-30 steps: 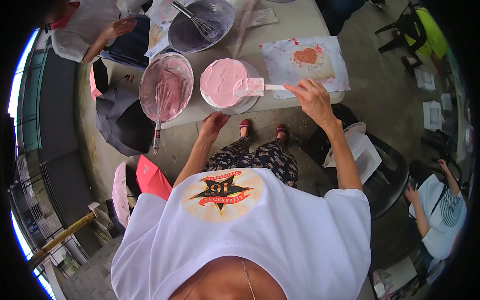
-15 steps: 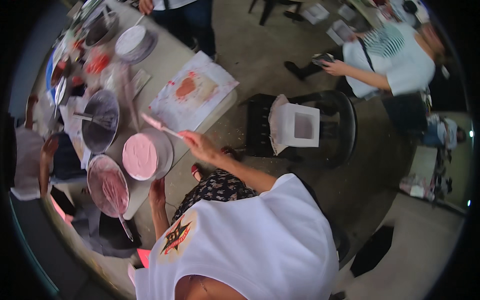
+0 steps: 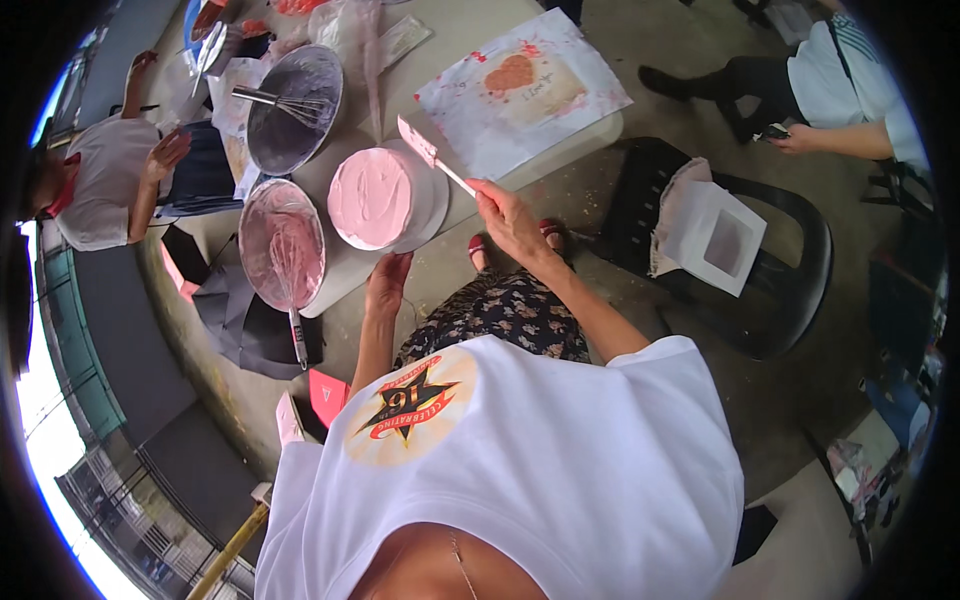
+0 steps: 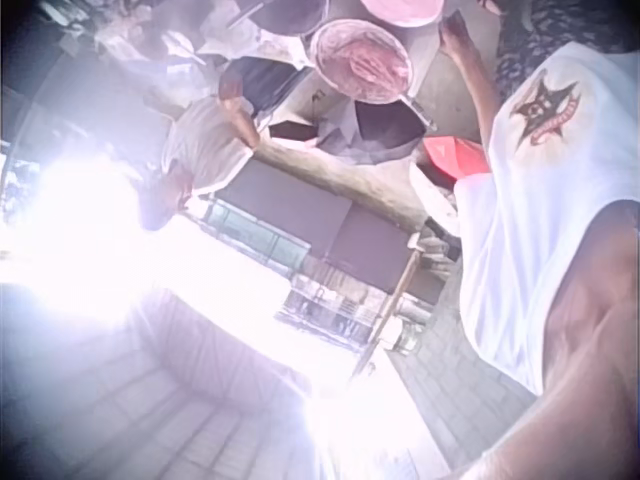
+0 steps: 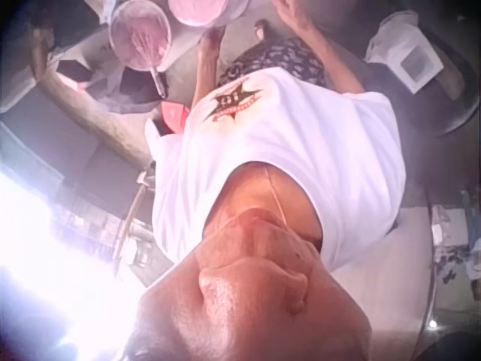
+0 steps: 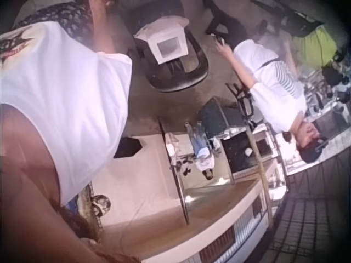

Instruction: The person spreads pink frosting onto the top and sides of a small white cake using a spatula.

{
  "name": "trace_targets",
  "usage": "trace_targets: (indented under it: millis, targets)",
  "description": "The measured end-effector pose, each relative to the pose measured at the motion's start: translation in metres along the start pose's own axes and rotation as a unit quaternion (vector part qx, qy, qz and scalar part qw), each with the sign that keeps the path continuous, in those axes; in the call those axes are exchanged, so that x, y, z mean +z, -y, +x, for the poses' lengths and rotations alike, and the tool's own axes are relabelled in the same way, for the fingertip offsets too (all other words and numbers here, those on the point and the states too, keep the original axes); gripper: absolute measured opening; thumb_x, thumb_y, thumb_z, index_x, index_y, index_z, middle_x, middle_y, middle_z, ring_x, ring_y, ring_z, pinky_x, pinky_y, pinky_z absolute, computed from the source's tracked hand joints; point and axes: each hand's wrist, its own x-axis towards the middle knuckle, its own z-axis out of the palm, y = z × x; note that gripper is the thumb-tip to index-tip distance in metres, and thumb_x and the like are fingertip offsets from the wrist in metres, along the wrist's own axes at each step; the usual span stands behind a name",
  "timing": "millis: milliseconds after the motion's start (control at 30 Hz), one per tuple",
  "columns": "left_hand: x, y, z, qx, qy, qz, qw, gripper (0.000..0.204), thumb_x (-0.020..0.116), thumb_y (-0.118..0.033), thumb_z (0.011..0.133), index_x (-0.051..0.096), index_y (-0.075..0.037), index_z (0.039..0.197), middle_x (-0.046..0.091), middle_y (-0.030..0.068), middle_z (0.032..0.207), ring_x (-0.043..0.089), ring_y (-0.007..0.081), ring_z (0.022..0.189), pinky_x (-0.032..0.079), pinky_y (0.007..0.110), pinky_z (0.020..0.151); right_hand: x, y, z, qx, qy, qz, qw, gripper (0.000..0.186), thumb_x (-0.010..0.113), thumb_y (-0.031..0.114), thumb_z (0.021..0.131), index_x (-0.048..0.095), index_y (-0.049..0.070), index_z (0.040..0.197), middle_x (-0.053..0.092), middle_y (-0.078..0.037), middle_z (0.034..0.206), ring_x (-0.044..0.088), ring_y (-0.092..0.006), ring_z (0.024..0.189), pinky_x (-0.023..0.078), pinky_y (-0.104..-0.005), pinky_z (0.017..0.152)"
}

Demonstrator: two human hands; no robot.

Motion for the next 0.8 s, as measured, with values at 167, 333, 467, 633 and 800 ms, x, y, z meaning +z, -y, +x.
trace_targets:
  millis: [167, 333, 467, 633, 800]
  targets:
    - [0.001, -0.003, -0.01, -0.004, -0.023, 0.006, 1.0, 0.014, 0.057, -0.001, 0.08, 0.053, 0.008, 0.089, 0.061, 0.0214, 0.088, 0.062, 0.0341, 0.085, 0.055, 0.038, 0.078, 0.015, 0.0, 0.008, -0.028, -0.021, -0.111, 0.993, 0.023, 0.047, 0.013, 0.089, 0.056, 0.007, 0.109, 0.053, -0.016, 0.07, 0.053, -0.0251, 0.06, 0.043, -0.0335, 0.058]
    - [0.005, 0.0, -0.01, -0.006, -0.013, 0.022, 1.0, 0.015, 0.057, -0.001, 0.08, 0.052, 0.008, 0.091, 0.061, 0.0214, 0.089, 0.062, 0.0339, 0.085, 0.055, 0.038, 0.078, 0.018, -0.005, 0.002, -0.08, -0.021, -0.169, 0.982, 0.025, 0.049, 0.011, 0.087, 0.056, 0.007, 0.11, 0.057, -0.016, 0.076, 0.057, -0.031, 0.067, 0.044, -0.0381, 0.062]
    - [0.005, -0.001, -0.008, -0.007, -0.011, 0.022, 1.0, 0.015, 0.057, -0.001, 0.08, 0.052, 0.008, 0.092, 0.061, 0.0211, 0.089, 0.062, 0.0337, 0.086, 0.055, 0.038, 0.078, 0.011, 0.012, -0.027, -0.067, -0.002, -0.201, 0.977, 0.026, 0.049, 0.008, 0.086, 0.057, 0.008, 0.111, 0.058, -0.014, 0.078, 0.057, -0.0304, 0.068, 0.045, -0.0373, 0.061]
    - [0.0, -0.001, -0.007, -0.004, -0.016, 0.02, 1.0, 0.015, 0.057, -0.001, 0.08, 0.053, 0.007, 0.091, 0.061, 0.0204, 0.089, 0.063, 0.033, 0.085, 0.056, 0.036, 0.078, -0.016, 0.034, -0.066, -0.076, 0.015, -0.183, 0.98, 0.025, 0.05, 0.007, 0.086, 0.059, 0.007, 0.109, 0.058, -0.014, 0.079, 0.057, -0.0279, 0.066, 0.044, -0.0344, 0.06]
    - [0.001, -0.003, -0.01, 0.0, -0.004, 0.012, 1.0, 0.015, 0.057, -0.001, 0.08, 0.053, 0.008, 0.09, 0.061, 0.0203, 0.089, 0.063, 0.0328, 0.086, 0.055, 0.036, 0.078, -0.046, 0.05, -0.056, -0.065, 0.043, -0.15, 0.986, 0.025, 0.049, 0.004, 0.087, 0.057, 0.004, 0.111, 0.055, -0.005, 0.077, 0.051, -0.0102, 0.066, 0.043, -0.0231, 0.061]
